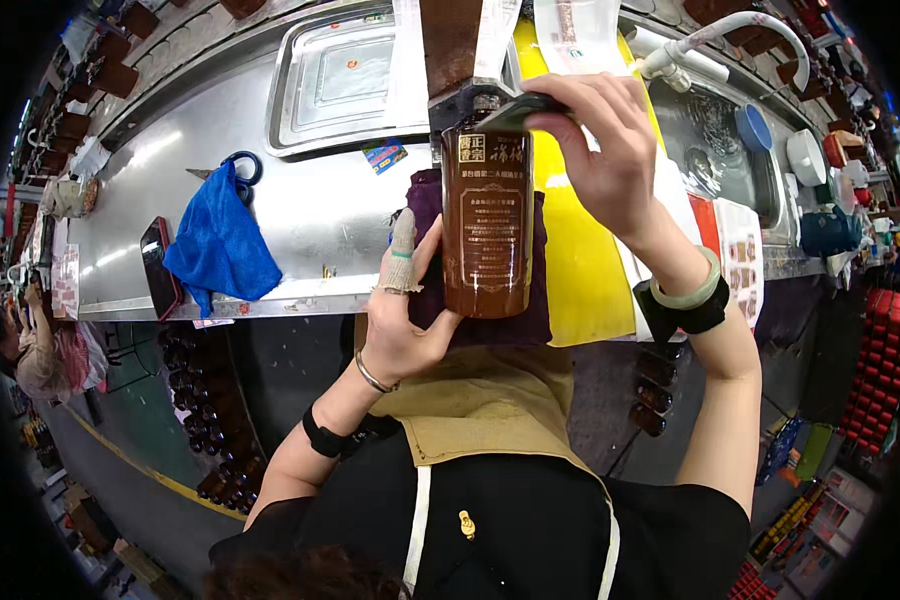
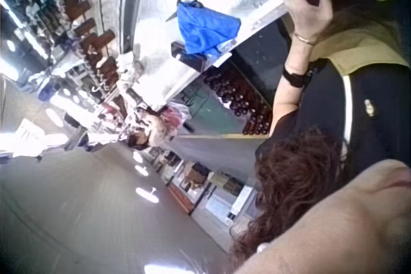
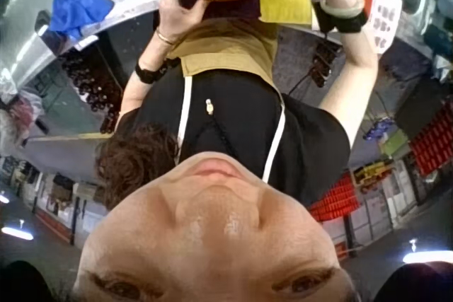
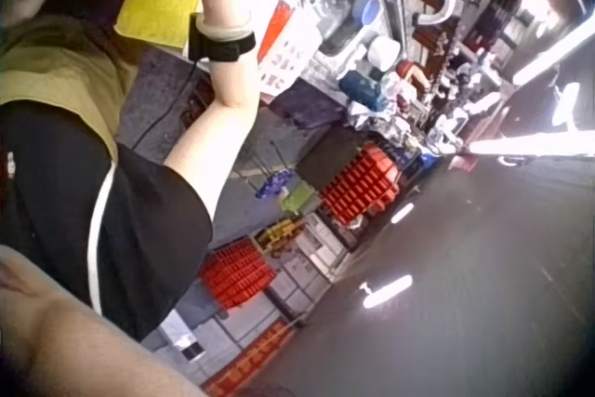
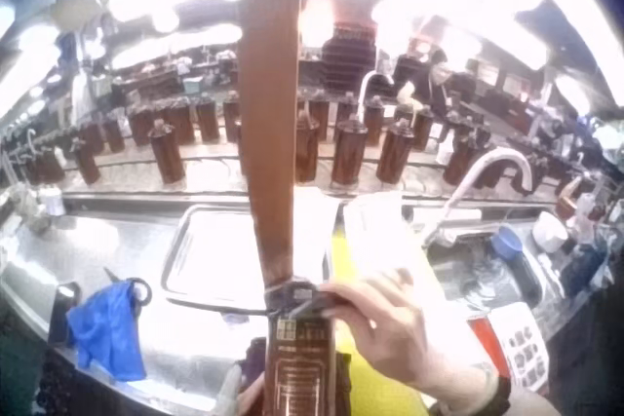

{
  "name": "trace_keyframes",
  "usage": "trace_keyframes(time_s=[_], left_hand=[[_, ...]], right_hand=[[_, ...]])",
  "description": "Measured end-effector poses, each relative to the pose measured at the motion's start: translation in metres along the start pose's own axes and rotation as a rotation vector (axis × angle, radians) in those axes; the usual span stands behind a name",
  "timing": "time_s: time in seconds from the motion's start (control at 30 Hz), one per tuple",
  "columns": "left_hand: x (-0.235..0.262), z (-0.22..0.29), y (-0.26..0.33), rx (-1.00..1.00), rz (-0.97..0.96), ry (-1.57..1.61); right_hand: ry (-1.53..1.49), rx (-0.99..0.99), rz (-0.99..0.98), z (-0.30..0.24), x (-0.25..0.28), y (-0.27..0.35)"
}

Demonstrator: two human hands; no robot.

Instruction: Applying and smoothing out labels on liquor bottles using a hand scraper tool.

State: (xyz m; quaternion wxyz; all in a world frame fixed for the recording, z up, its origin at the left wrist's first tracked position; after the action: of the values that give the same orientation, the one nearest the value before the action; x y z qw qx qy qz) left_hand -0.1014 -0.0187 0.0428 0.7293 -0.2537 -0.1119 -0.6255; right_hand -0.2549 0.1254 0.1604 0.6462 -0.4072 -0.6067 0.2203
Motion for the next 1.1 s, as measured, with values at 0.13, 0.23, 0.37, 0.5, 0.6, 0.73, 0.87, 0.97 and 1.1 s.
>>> trace_keyframes(time_s=[0.13, 0.23, 0.37, 0.5, 0.6, 0.73, 0.87, 0.97, 1.1], left_hand=[[0.002, -0.002, 0.002, 0.008, 0.018, -0.015], [0.001, 0.001, 0.002, -0.038, -0.016, -0.075], [0.004, 0.002, -0.001, 0.016, 0.055, -0.029], [0.001, -0.001, -0.002, 0.029, 0.026, 0.069], [0.000, 0.006, -0.006, -0.021, 0.059, 0.143], [0.001, 0.000, 0.000, 0.039, 0.066, 0.073], [0.009, 0.017, -0.006, 0.024, 0.155, 0.077], [0.009, 0.019, -0.005, -0.012, 0.181, 0.054], [0.011, 0.023, -0.007, -0.054, 0.174, 0.014]], right_hand=[[-0.110, 0.272, -0.079, -0.059, -0.001, 0.032], [-0.374, 0.362, -0.251, -0.102, 0.005, 0.035], [-0.221, -0.097, -0.010, -0.014, -0.014, 0.007], [0.061, 0.109, -0.058, -0.024, -0.005, 0.010], [-0.281, 0.321, -0.276, -0.099, 0.000, 0.018], [-0.210, 0.047, -0.317, -0.060, -0.031, -0.013], [0.203, 0.123, -0.146, -0.005, -0.010, -0.049], [-0.006, 0.132, -0.162, -0.024, -0.007, -0.023], [-0.323, 0.249, -0.185, -0.090, 0.005, 0.050]])
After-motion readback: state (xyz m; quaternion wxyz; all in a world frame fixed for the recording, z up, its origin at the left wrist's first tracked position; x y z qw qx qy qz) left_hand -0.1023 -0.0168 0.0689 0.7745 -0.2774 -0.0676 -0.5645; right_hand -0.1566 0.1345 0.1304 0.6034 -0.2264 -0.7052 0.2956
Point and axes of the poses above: each hand's wrist, its own y-axis away from the middle knuckle, its own x-axis out of the back of the hand, z = x × y, the point moved 9 cm from there along -y, towards the middle knuckle, and after that the axes turned 7 degrees about x, right-handed, at the moved point
